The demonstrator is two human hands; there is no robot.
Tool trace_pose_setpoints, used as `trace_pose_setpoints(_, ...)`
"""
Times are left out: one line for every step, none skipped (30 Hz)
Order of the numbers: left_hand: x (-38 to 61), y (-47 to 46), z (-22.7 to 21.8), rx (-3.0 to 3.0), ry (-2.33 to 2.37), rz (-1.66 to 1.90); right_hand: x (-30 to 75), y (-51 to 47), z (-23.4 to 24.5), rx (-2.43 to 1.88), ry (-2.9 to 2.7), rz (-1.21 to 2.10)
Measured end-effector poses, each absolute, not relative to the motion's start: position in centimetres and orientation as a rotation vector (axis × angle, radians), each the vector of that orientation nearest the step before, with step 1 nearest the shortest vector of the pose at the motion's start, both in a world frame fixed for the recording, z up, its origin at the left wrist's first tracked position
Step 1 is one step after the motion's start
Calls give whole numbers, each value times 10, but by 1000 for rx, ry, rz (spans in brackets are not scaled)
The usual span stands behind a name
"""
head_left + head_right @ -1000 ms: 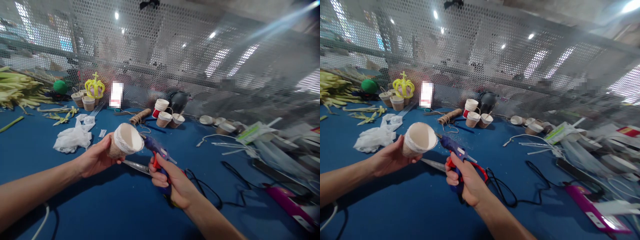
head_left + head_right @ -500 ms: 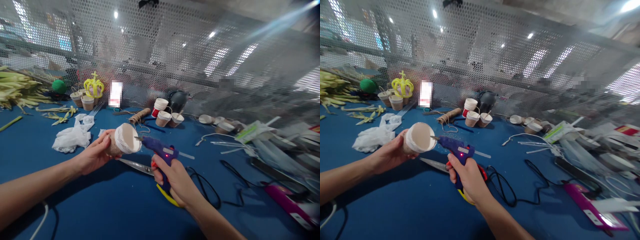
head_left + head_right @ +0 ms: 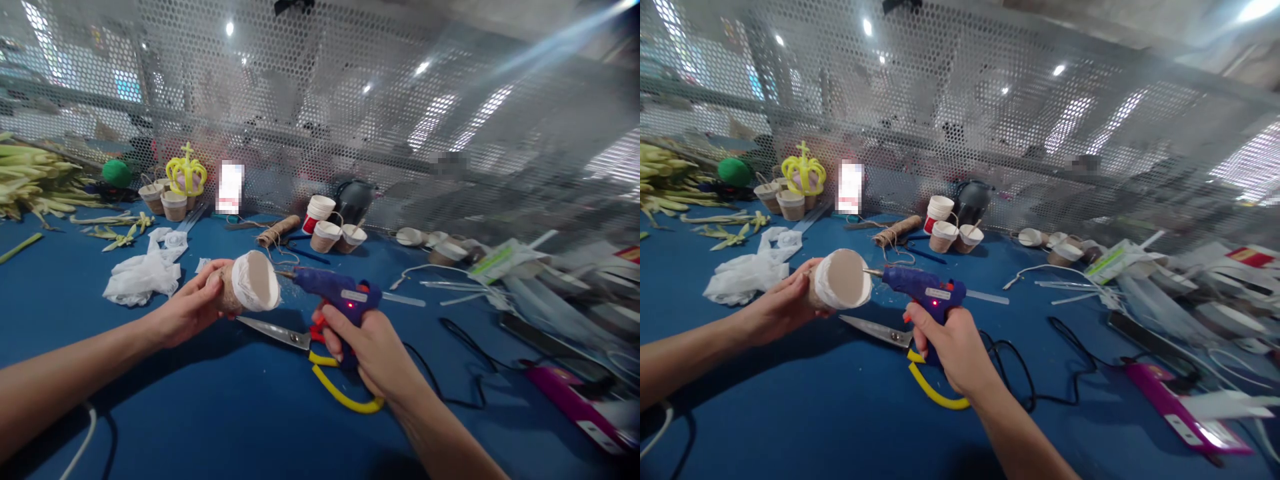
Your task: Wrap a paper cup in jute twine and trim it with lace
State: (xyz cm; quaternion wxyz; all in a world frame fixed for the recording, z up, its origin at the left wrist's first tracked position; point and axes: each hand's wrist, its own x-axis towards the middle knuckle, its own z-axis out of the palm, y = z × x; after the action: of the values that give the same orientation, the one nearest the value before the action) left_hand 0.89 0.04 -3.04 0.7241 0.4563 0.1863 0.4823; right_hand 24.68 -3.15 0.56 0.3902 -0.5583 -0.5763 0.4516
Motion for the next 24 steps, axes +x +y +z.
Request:
trace_pose_setpoints(9, 0, -30, 996, 404, 1049, 247, -31, 5, -1431, -1453, 1145)
trace_pose_setpoints(9, -1, -30, 983, 399, 1034, 247, -30, 5, -1446, -1455, 1138)
trace_pose_setpoints(8, -1, -30, 972, 397, 1025, 247, -30, 5, -1464, -1465, 1129)
trace_pose_setpoints(8, -1, -29, 963, 396, 1021, 246, -30, 5, -1485, -1480, 1116)
trace_pose_setpoints(8, -1, -29, 958, 397, 1020, 246, -30, 5, -1504, -1497, 1105)
trace_pose_setpoints(8, -1, -29, 955, 402, 1020, 246, -31, 6, -1521, -1514, 1098)
trace_pose_setpoints(8, -1, -29, 955, 408, 1022, 246, -31, 6, -1527, -1531, 1099)
trace_pose_setpoints(8, -1, -28, 956, 412, 1026, 246, -32, 7, -1521, -1539, 1111)
trace_pose_setpoints(8, -1, -28, 957, 413, 1034, 246, -32, 7, -1499, -1530, 1141)
trace_pose_setpoints(8, -1, -27, 956, 411, 1042, 246, -32, 8, -1458, -1494, 1186)
trace_pose_setpoints(8, -1, -26, 951, 408, 1049, 246, -32, 8, -1403, -1432, 1244)
trace_pose_setpoints(8, -1, -26, 943, 404, 1052, 246, -31, 8, -1337, -1352, 1311)
trace_pose_setpoints(8, -1, -26, 933, 401, 1050, 246, -31, 8, -1268, -1262, 1386)
trace_pose_setpoints(8, -1, -26, 923, 397, 1041, 245, -30, 8, -1201, -1170, 1460)
trace_pose_setpoints(7, -1, -26, 914, 391, 1027, 245, -29, 7, -1140, -1082, 1529)
trace_pose_setpoints(7, -1, -26, 908, 381, 1009, 243, -27, 6, -1088, -1003, 1597)
trace_pose_setpoints(7, -1, -27, 907, 366, 991, 242, -26, 5, -1046, -924, 1666)
trace_pose_setpoints(6, -1, -28, 913, 349, 971, 241, -25, 3, -1010, -841, 1733)
trace_pose_setpoints(6, -2, -28, 920, 336, 951, 240, -25, 1, -981, -758, 1803)
trace_pose_setpoints(6, -2, -29, 927, 325, 936, 238, -24, -1, -953, -679, 1879)
trace_pose_setpoints(6, -3, -30, 933, 315, 930, 237, -24, -2, -927, -606, 1957)
trace_pose_setpoints(6, -3, -30, 934, 305, 929, 236, -24, -4, -900, -540, 2026)
trace_pose_setpoints(6, -3, -31, 930, 296, 933, 236, -24, -5, -876, -486, 2085)
trace_pose_setpoints(6, -4, -31, 923, 291, 938, 235, -25, -5, -855, -446, 2134)
